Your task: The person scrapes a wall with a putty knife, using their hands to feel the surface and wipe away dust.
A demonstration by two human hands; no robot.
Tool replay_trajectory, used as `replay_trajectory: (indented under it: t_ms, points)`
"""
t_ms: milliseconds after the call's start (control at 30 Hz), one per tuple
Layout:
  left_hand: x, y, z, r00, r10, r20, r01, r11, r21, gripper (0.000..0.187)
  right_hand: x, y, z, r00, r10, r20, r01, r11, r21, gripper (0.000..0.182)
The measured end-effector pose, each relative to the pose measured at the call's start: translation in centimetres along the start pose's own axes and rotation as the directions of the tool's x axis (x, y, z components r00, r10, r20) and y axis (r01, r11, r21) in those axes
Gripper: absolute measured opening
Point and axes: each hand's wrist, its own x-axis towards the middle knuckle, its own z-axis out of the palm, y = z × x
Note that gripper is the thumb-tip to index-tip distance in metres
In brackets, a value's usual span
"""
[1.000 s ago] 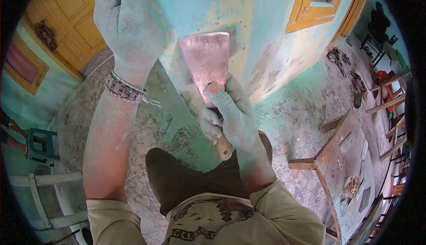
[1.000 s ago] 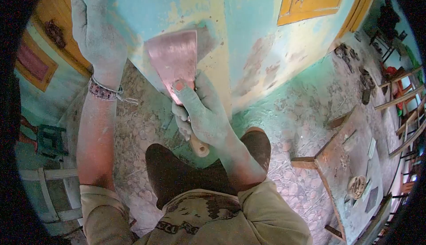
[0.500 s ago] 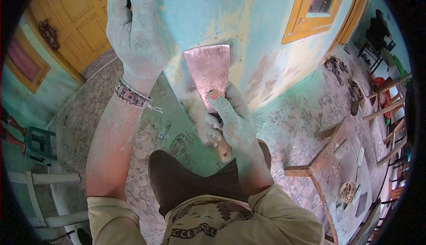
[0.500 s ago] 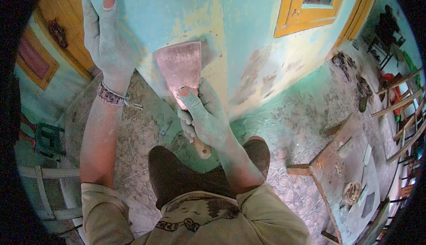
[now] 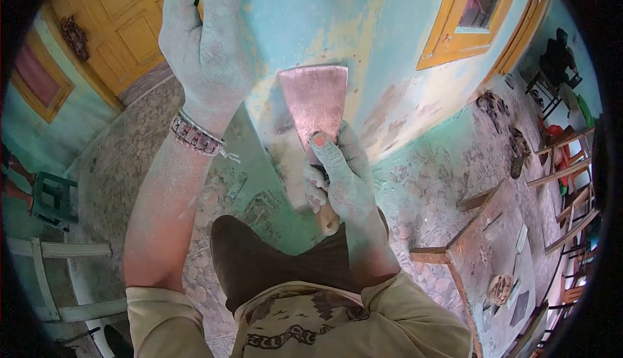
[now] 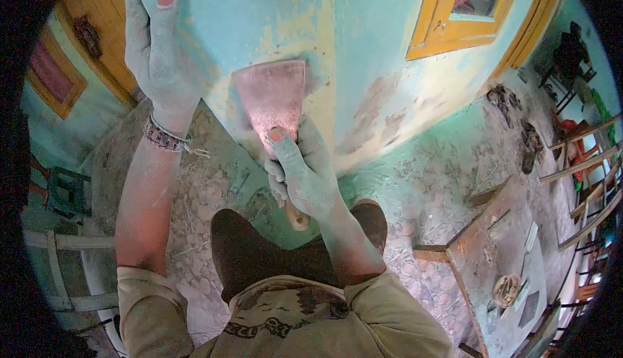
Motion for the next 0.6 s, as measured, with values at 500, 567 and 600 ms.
replay_trajectory:
  t_ms: [500, 567, 600]
  points:
    - [-0.3, -0.3, 0.7, 0.996, 0.069, -0.050, -0.064, 0.994, 0.088, 0.056, 0.4, -0.5, -0.3, 1.000, -0.012, 0.026, 0.013, 0.999, -0.030, 0.025]
    - [-0.4, 0.1, 1.1, 0.996, 0.026, -0.086, -0.017, 0.994, 0.106, 0.056, 0.2, -1.1, 0.0, 1.000, 0.011, -0.007, -0.011, 0.999, -0.036, 0.025]
    - [-0.6, 0.2, 1.2, 0.996, 0.015, -0.084, -0.006, 0.994, 0.108, 0.057, 0.2, -1.0, -0.2, 1.000, 0.006, 0.011, -0.006, 1.000, -0.025, 0.026]
